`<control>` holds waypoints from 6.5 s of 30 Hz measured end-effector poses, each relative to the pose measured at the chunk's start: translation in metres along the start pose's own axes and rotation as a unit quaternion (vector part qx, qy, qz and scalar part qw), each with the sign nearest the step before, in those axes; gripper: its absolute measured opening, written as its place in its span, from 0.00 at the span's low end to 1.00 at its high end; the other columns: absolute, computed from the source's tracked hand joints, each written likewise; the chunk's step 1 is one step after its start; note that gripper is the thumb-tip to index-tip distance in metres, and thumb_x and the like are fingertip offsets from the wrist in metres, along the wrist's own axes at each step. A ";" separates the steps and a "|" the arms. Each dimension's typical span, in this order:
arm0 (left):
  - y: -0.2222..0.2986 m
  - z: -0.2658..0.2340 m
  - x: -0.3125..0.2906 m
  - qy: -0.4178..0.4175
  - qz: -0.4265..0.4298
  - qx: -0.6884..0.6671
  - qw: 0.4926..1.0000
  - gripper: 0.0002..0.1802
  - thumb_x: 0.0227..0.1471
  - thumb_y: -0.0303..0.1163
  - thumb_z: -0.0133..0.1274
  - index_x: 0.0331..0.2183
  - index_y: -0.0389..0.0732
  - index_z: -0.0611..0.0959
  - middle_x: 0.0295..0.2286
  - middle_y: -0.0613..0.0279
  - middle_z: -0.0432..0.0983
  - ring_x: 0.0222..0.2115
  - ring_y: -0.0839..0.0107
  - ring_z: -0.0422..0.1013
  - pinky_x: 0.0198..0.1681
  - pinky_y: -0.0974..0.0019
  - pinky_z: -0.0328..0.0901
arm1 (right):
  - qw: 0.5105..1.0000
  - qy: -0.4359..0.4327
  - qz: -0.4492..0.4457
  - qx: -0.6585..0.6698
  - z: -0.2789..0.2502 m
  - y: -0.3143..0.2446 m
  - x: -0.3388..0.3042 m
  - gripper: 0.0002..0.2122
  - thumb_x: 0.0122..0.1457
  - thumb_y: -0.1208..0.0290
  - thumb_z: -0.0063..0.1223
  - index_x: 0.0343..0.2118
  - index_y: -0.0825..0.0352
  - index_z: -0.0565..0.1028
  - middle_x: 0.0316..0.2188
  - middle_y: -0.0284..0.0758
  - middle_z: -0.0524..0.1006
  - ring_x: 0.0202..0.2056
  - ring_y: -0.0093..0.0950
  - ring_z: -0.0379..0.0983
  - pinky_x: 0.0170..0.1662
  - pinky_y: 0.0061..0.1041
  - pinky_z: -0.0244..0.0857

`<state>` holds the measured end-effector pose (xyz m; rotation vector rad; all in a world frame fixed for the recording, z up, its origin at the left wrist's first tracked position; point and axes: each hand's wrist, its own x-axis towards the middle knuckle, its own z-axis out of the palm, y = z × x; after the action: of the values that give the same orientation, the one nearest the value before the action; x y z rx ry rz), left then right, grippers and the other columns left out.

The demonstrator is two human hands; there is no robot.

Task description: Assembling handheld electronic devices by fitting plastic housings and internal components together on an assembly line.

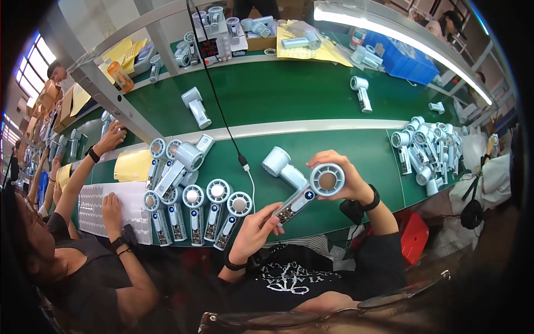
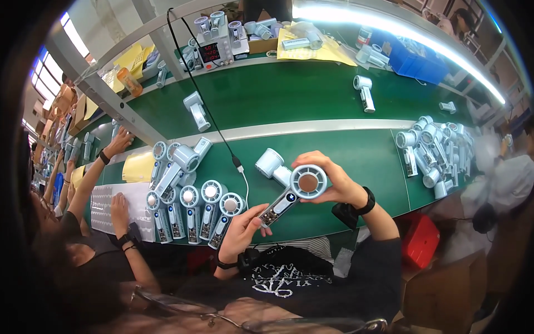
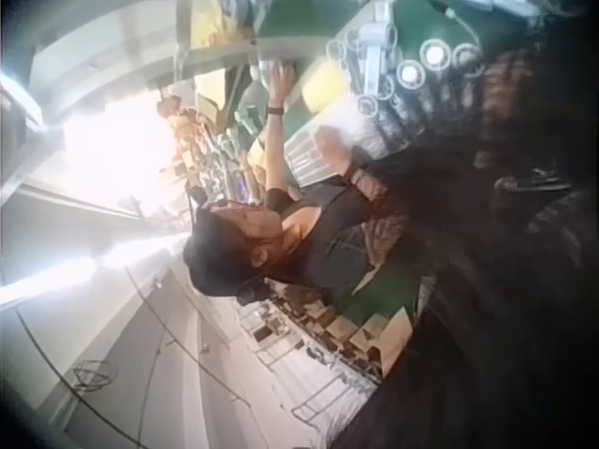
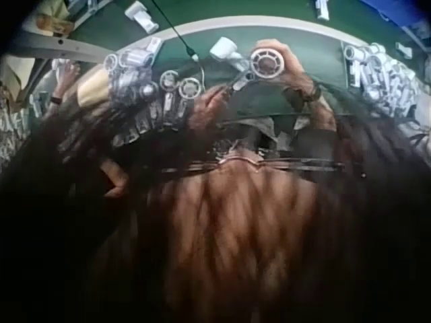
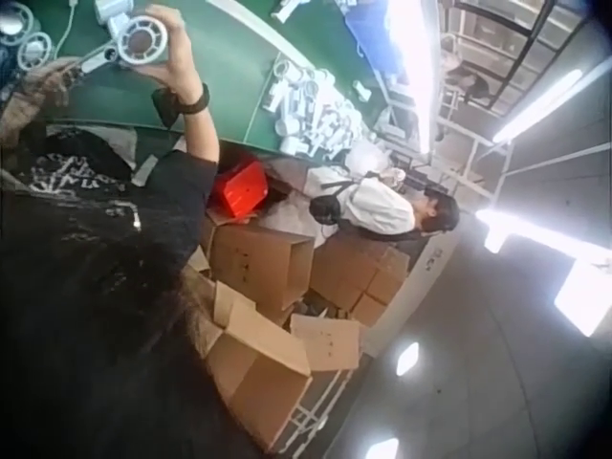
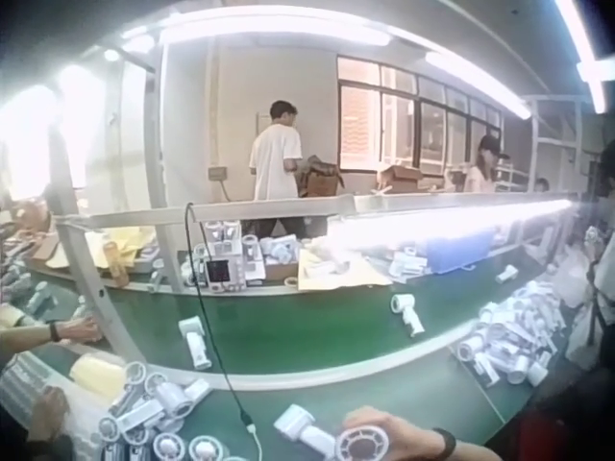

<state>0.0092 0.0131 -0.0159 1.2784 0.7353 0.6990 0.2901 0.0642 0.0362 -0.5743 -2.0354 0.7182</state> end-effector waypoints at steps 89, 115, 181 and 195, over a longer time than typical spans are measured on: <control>0.009 0.016 -0.001 0.196 0.310 0.253 0.895 0.11 0.60 0.28 0.42 0.25 0.36 0.70 0.33 0.51 0.79 0.20 0.69 0.64 0.28 0.69 0.60 | 0.721 0.356 0.022 0.594 0.029 -0.015 -0.035 0.34 0.54 0.52 0.55 0.56 0.69 0.57 0.42 0.40 0.62 0.41 0.34 0.65 0.48 0.47 0.69; 0.002 0.004 -0.007 0.195 0.257 0.288 0.902 0.09 0.57 0.28 0.48 0.25 0.36 0.75 0.18 0.59 0.69 0.17 0.66 0.66 0.21 0.66 0.58 | 0.758 0.323 0.413 -0.387 -0.155 0.244 0.022 0.26 0.46 0.55 0.65 0.40 0.73 0.73 0.44 0.44 0.74 0.48 0.39 0.69 0.56 0.41 0.56; 0.010 0.043 0.035 0.123 0.214 0.129 0.961 0.07 0.54 0.26 0.52 0.30 0.31 0.76 0.35 0.50 0.74 0.28 0.64 0.72 0.29 0.69 0.64 | 0.862 0.339 0.221 0.305 0.101 -0.042 -0.004 0.38 0.51 0.84 0.50 0.62 0.64 0.43 0.52 0.35 0.59 0.51 0.30 0.62 0.55 0.33 0.60; 0.005 0.013 0.007 0.017 0.134 -0.079 0.988 0.12 0.51 0.23 0.55 0.19 0.29 0.75 0.42 0.48 0.74 0.32 0.74 0.70 0.35 0.73 0.63 | 0.983 0.145 0.051 -0.100 0.006 -0.046 -0.020 0.39 0.37 0.64 0.74 0.52 0.69 0.62 0.48 0.45 0.70 0.52 0.41 0.68 0.57 0.47 0.58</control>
<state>0.0236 0.0116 -0.0099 1.2334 0.5285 0.9788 0.2893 0.0165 0.0529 -0.8538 -1.8251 0.4604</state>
